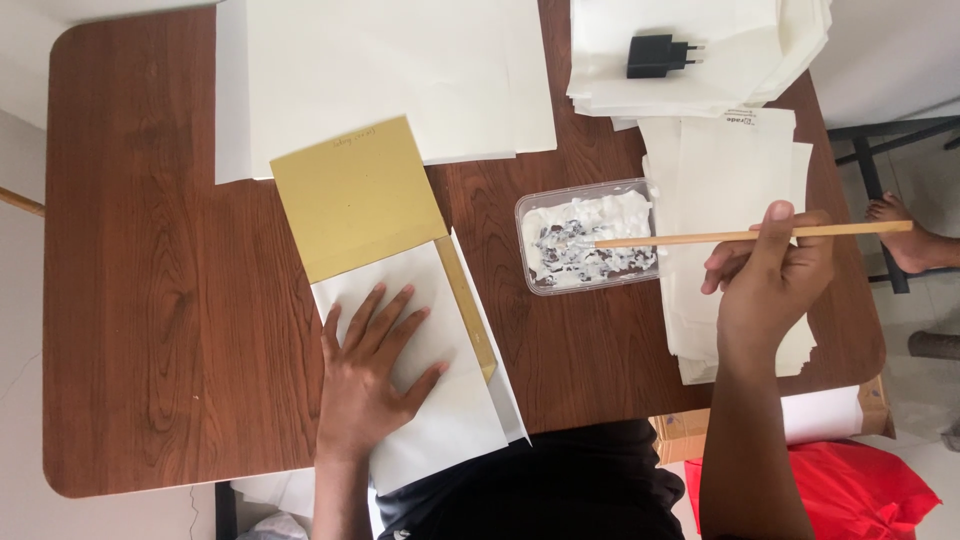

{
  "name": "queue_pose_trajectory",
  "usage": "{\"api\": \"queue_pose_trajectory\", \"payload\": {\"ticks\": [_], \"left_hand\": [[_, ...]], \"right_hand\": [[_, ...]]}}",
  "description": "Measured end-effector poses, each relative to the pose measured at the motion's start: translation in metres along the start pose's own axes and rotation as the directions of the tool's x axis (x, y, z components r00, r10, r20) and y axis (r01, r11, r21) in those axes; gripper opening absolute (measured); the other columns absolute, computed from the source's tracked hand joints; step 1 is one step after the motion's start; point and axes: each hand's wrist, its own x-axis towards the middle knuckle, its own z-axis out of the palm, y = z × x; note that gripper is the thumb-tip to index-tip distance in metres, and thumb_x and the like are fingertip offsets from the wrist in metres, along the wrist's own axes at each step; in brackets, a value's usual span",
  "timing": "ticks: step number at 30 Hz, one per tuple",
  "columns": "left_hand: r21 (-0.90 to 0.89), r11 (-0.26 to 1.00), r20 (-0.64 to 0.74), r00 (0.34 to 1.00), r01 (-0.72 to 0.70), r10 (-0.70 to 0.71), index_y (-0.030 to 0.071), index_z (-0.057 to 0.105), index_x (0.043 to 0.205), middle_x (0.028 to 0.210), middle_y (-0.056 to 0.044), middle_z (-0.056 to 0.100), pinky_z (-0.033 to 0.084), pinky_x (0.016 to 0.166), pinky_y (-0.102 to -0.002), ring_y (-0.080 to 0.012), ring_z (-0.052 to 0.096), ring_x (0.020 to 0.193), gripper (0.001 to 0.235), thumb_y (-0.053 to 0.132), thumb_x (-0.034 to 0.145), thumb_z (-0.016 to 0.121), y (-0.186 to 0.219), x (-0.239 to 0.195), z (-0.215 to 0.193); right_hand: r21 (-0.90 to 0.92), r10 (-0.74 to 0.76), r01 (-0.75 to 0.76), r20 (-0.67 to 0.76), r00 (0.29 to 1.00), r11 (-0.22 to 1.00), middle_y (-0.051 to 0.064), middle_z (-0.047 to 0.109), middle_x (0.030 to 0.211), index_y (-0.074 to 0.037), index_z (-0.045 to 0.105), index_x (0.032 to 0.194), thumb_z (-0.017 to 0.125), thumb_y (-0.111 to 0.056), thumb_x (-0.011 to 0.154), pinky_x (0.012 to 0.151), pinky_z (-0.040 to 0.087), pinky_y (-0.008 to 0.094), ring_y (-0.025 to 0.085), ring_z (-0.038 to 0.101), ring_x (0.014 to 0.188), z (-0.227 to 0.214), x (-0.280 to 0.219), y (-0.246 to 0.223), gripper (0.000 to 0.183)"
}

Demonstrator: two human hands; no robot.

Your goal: Folding white paper around a cardboard template and applying glue with a stick to assemble a paper bag.

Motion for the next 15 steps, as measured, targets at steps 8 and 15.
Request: {"api": "queue_pose_trajectory", "payload": {"ticks": [8, 15], "left_hand": [[-0.010, 1.000, 0.007, 1.000, 0.004, -0.004, 0.017, 0.068, 0.129, 0.149, -0.003, 0.060, 0.021, 0.123, -0.057, -0.0296, 0.049, 0.145, 0.048, 0.045, 0.089, 0.074, 0.001, 0.001, -0.001], [-0.009, 1.000, 0.003, 1.000, -0.003, 0.003, 0.018, 0.067, 0.130, 0.149, -0.003, 0.059, 0.022, 0.124, -0.057, -0.0292, 0.048, 0.146, 0.049, 0.044, 0.089, 0.075, 0.001, 0.000, 0.000]], "right_hand": [[0.014, 0.186, -0.186, -0.096, 0.978, 0.982, 0.009, 0.055, 0.060, -0.011, 0.043, 0.097, 0.047, -0.043, 0.116, 0.041, 0.038, 0.026, 0.017, 0.051, 0.043, -0.003, 0.005, 0.005, 0.037], [0.036, 0.071, -0.068, -0.078, 0.994, 0.997, 0.012, 0.056, 0.059, -0.009, 0.044, 0.097, 0.050, -0.037, 0.117, 0.038, 0.040, 0.026, 0.018, 0.053, 0.042, 0.004, -0.001, 0.003, 0.035]]}}
